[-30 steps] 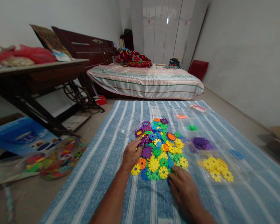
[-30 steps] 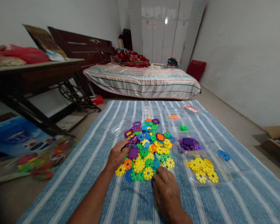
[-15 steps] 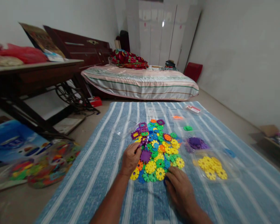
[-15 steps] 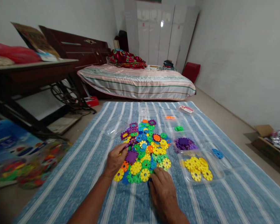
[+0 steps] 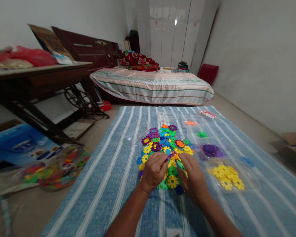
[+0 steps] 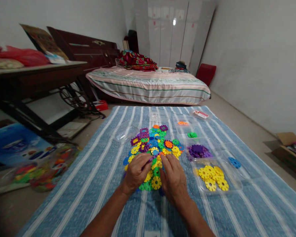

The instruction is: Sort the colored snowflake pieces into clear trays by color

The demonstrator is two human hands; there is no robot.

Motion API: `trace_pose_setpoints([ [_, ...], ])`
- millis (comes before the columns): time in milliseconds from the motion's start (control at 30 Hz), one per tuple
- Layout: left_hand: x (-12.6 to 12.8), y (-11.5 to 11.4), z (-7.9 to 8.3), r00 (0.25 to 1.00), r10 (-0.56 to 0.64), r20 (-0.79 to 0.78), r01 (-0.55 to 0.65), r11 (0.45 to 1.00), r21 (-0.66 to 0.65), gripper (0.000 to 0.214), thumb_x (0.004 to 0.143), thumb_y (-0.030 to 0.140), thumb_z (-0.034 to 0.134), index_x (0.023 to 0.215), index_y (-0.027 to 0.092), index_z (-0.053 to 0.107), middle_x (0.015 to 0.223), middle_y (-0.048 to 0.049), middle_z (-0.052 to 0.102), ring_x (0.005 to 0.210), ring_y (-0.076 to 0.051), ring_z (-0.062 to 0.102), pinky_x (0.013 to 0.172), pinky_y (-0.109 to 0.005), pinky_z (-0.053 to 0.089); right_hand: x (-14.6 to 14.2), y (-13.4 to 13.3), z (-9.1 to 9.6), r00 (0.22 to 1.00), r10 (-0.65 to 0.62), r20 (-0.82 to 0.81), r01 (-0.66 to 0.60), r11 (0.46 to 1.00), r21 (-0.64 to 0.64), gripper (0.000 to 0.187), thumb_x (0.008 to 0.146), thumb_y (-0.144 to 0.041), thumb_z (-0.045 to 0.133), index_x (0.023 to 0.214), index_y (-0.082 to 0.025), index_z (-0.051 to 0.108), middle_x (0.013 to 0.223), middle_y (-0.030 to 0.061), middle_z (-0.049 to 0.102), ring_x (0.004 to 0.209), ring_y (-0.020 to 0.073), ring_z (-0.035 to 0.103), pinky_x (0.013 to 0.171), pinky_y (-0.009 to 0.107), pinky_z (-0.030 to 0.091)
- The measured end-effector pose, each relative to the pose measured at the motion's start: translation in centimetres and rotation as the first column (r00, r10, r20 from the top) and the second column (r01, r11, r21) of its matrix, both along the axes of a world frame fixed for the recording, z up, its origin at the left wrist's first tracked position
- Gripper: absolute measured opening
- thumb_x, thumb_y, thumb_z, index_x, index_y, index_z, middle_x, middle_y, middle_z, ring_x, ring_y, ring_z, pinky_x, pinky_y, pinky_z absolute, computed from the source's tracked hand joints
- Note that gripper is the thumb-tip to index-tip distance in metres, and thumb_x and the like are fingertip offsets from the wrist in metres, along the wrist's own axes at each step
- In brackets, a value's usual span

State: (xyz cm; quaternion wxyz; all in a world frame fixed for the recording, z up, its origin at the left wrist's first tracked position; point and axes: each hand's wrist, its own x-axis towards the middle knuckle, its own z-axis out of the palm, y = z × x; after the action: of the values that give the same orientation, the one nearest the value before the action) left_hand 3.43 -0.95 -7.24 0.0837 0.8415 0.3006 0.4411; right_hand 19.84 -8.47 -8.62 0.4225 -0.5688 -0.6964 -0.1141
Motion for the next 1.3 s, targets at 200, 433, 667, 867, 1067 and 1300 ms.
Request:
trace_pose_setpoints([
  [200, 1.5, -1.9, 0.2, 0.989, -0.139, -0.051, 0.138, 0.990, -0.019, 0.014, 0.090, 0.018, 0.051, 0.085, 0.018, 0.064, 0.075, -0.0057, 0.070, 0.077, -0.018, 0.066, 0.072, -0.031, 0.053, 1.4, 0.1, 0.6, 0.999, 0.039, 0.016, -0.039, 0.999, -0.022, 0.020, 0.092, -0.018, 0.047, 0.105, -0.020, 0.063, 0.104, 0.0103, 0.067, 0.101, 0.0223, 0.062, 0.088, 0.038, 0.053],
  [433, 1.0, -1.0, -0.4, 0.997, -0.047, 0.068, 0.039, 0.993, 0.110, 0.027, 0.084, 0.022, 0.062, 0.111, 0.016, 0.063, 0.102, -0.0107, 0.073, 0.101, -0.022, 0.067, 0.092, -0.037, 0.055, 4.8, -1.2, 2.7, 0.996, 0.068, 0.049, -0.062, 0.991, -0.123, 0.015, 0.093, -0.024, 0.050, 0.087, -0.021, 0.063, 0.086, 0.0051, 0.070, 0.078, 0.0175, 0.065, 0.070, 0.028, 0.051],
  [667, -2.9, 3.1, -2.0, 0.906, 0.370, 0.206, -0.341, 0.926, -0.161, 0.022, 0.087, 0.027, 0.054, 0.099, 0.017, 0.069, 0.097, -0.0091, 0.074, 0.094, -0.020, 0.069, 0.089, -0.034, 0.054, 10.2, -0.3, 5.0, 0.855, -0.493, 0.161, 0.472, 0.869, 0.150, 0.027, 0.093, -0.036, 0.050, 0.091, -0.015, 0.067, 0.082, 0.0112, 0.069, 0.077, 0.0249, 0.062, 0.070, 0.035, 0.046],
  [867, -4.7, 4.8, -3.5, 0.796, 0.546, 0.260, -0.347, 0.765, -0.543, 0.029, 0.082, 0.038, 0.053, 0.091, 0.016, 0.071, 0.088, -0.0060, 0.075, 0.082, -0.020, 0.069, 0.079, -0.030, 0.054, 5.1, -0.1, 2.5, 0.983, -0.144, 0.111, 0.145, 0.989, 0.002, 0.019, 0.094, -0.029, 0.049, 0.092, -0.019, 0.065, 0.092, 0.0086, 0.069, 0.088, 0.0216, 0.063, 0.080, 0.034, 0.049],
  [1067, -4.8, 5.0, -4.1, 0.774, 0.575, 0.265, -0.294, 0.697, -0.654, 0.030, 0.077, 0.041, 0.055, 0.084, 0.016, 0.071, 0.076, -0.0025, 0.073, 0.071, -0.017, 0.065, 0.069, -0.026, 0.050, -1.6, 1.6, 0.6, 0.997, 0.038, 0.060, -0.028, 0.986, -0.166, 0.016, 0.092, -0.029, 0.052, 0.092, -0.020, 0.065, 0.100, 0.0100, 0.066, 0.095, 0.0224, 0.060, 0.084, 0.035, 0.050],
  [1300, -4.9, 5.1, -4.1, 0.779, 0.576, 0.247, -0.285, 0.677, -0.679, 0.027, 0.076, 0.040, 0.056, 0.080, 0.018, 0.071, 0.070, 0.0005, 0.070, 0.067, -0.015, 0.063, 0.064, -0.023, 0.048, -4.9, 4.2, 0.0, 0.982, -0.009, 0.189, 0.075, 0.935, -0.346, 0.022, 0.084, -0.039, 0.065, 0.088, -0.018, 0.066, 0.111, 0.0157, 0.062, 0.111, 0.0311, 0.052, 0.094, 0.046, 0.045],
])
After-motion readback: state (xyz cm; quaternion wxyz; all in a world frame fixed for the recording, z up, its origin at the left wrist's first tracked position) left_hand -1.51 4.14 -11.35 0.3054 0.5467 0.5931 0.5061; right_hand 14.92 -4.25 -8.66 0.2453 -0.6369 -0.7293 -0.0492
